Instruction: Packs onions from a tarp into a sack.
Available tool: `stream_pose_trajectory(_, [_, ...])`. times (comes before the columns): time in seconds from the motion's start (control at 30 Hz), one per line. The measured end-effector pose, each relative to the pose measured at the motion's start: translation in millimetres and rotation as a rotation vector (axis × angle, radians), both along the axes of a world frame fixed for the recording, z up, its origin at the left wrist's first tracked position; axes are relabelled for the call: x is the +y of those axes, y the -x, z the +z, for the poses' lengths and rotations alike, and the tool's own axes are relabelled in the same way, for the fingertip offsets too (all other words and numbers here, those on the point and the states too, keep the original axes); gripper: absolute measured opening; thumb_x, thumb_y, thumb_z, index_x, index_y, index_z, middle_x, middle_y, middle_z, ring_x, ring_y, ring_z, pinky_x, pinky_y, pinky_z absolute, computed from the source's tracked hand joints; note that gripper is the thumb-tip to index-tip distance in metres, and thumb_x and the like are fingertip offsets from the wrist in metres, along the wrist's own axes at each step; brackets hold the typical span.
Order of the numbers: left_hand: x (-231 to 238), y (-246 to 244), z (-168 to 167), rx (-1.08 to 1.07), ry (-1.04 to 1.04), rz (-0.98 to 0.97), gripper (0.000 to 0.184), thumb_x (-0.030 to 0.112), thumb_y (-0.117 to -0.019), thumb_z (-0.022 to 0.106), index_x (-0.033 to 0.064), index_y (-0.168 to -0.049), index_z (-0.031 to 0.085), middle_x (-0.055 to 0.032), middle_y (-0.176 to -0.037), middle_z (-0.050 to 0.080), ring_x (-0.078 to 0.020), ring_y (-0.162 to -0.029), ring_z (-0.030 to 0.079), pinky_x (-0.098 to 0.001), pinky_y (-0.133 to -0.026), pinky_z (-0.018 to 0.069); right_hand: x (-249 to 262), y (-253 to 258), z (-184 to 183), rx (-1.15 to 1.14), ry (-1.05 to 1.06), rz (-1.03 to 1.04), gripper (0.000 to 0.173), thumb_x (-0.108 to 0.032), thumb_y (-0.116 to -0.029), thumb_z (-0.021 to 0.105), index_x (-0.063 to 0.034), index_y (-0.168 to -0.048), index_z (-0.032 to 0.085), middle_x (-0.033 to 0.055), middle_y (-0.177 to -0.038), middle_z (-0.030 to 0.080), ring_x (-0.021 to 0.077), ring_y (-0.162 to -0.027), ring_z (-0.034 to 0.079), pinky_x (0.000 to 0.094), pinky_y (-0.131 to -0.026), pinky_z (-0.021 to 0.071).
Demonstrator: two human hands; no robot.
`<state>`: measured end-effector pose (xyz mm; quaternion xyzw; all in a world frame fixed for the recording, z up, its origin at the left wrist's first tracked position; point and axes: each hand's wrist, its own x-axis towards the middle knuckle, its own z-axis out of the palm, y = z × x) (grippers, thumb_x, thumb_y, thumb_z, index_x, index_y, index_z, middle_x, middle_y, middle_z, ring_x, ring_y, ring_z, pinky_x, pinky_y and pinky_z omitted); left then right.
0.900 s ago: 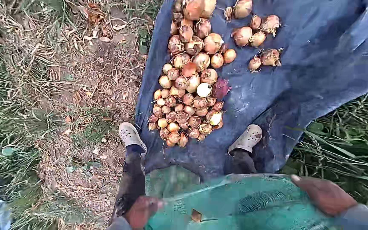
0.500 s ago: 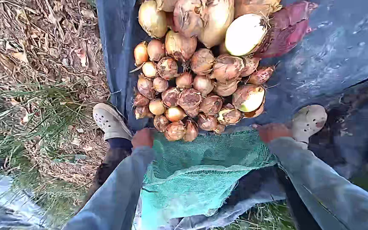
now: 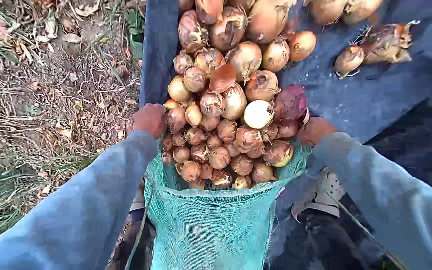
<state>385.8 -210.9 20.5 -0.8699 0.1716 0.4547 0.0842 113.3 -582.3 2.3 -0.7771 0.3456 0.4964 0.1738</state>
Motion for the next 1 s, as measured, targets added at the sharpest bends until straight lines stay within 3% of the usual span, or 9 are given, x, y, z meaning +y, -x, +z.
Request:
stream_pose_trajectory(0.1, [-18,-23,-1,-0.047,0.335,0.308,0.032,0.013,-0.1031,0.052,0.0021,-0.131,0.063,-0.0245,-0.117,0.070,-0.0426,-0.111,0.068,-0.0666,-0.096,0.0512,-28,-25,24,-0.252,-0.058,-0.245,0.030,-0.018,-0.0977,0.065,0.0063,-0.116,0.066,0.0322,-0.105,0.069,0.0512,-0.098,0.068,0.0732,-0.084,0.0511])
stream_pose_trajectory(0.17, [-33,-27,-6,-0.020,0.579,0.598,0.039,0.023,-0.1062,0.048,0.0062,-0.140,0.057,-0.0196,-0.129,0.067,-0.0339,-0.118,0.067,-0.0591,-0.099,0.0537,-39,-57,35,-0.442,-0.202,-0.522,0.048,-0.026,-0.1036,0.060,-0.0053,-0.145,0.050,0.0241,-0.124,0.067,0.0408,-0.110,0.067,0.0642,-0.092,0.0544])
stream_pose_trajectory(0.27, [-64,-27,-17,0.068,0.814,0.790,0.059,0.043,-0.1040,0.053,0.0157,-0.155,0.044,-0.0132,-0.149,0.054,-0.0255,-0.134,0.056,-0.0534,-0.108,0.0483,-32,-125,32,-0.621,-0.312,-0.702,0.078,-0.045,-0.0988,0.065,-0.0225,-0.163,0.026,0.0220,-0.142,0.058,0.0382,-0.122,0.063,0.0616,-0.097,0.0535])
stream_pose_trajectory(0.37, [-88,-28,-27,0.051,0.843,0.789,0.070,0.047,-0.1010,0.058,0.0163,-0.159,0.035,-0.0136,-0.155,0.047,-0.0243,-0.140,0.050,-0.0510,-0.114,0.0444,-14,-169,3,-0.663,-0.146,-0.693,0.086,-0.059,-0.0873,0.073,-0.0287,-0.159,0.036,0.0309,-0.152,0.043,0.0493,-0.128,0.054,0.0700,-0.097,0.0481])
stream_pose_trajectory(0.53, [-79,-40,-30,0.155,0.723,0.756,0.066,0.048,-0.0972,0.062,0.0165,-0.152,0.044,-0.0163,-0.141,0.058,-0.0292,-0.125,0.061,-0.0563,-0.103,0.0517,16,-159,-4,-0.553,-0.148,-0.492,0.074,-0.074,-0.0874,0.061,-0.0319,-0.148,0.050,0.0299,-0.138,0.057,0.0510,-0.122,0.058,0.0748,-0.091,0.0466])
stream_pose_trajectory(0.63, [-63,-39,-11,0.416,0.520,0.859,0.059,0.060,-0.1011,0.049,0.0114,-0.132,0.062,-0.0128,-0.116,0.069,-0.0251,-0.104,0.068,-0.0516,-0.089,0.0570,3,-153,5,-0.505,-0.356,-0.377,0.060,-0.060,-0.0979,0.058,-0.0216,-0.143,0.056,0.0216,-0.134,0.063,0.0403,-0.121,0.061,0.0672,-0.096,0.0476])
stream_pose_trajectory(0.7, [-60,-33,-8,0.575,0.394,0.922,0.070,0.069,-0.0992,0.043,0.0104,-0.133,0.062,-0.0136,-0.117,0.070,-0.0268,-0.105,0.069,-0.0532,-0.090,0.0575,-2,-161,6,-0.428,-0.470,-0.290,0.059,-0.057,-0.1032,0.050,-0.0134,-0.143,0.058,0.0197,-0.141,0.060,0.0370,-0.133,0.056,0.0653,-0.109,0.0415])
stream_pose_trajectory(0.83, [-73,-1,-9,0.648,0.490,0.876,0.058,0.058,-0.1044,0.044,0.0165,-0.142,0.058,-0.0124,-0.126,0.068,-0.0259,-0.113,0.067,-0.0526,-0.096,0.0553,54,-152,12,-0.233,-0.568,-0.352,0.067,-0.060,-0.1013,0.052,-0.0024,-0.134,0.064,0.0247,-0.135,0.064,0.0403,-0.130,0.058,0.0660,-0.110,0.0414])
stream_pose_trajectory(1.0, [-71,40,8,0.644,0.426,0.544,0.056,0.052,-0.1057,0.048,0.0084,-0.136,0.064,-0.0167,-0.135,0.066,-0.0296,-0.129,0.060,-0.0567,-0.112,0.0443,108,-92,12,-0.122,-0.668,-0.464,0.077,-0.043,-0.0960,0.069,-0.0212,-0.162,0.035,0.0204,-0.148,0.056,0.0385,-0.136,0.054,0.0649,-0.111,0.0414])
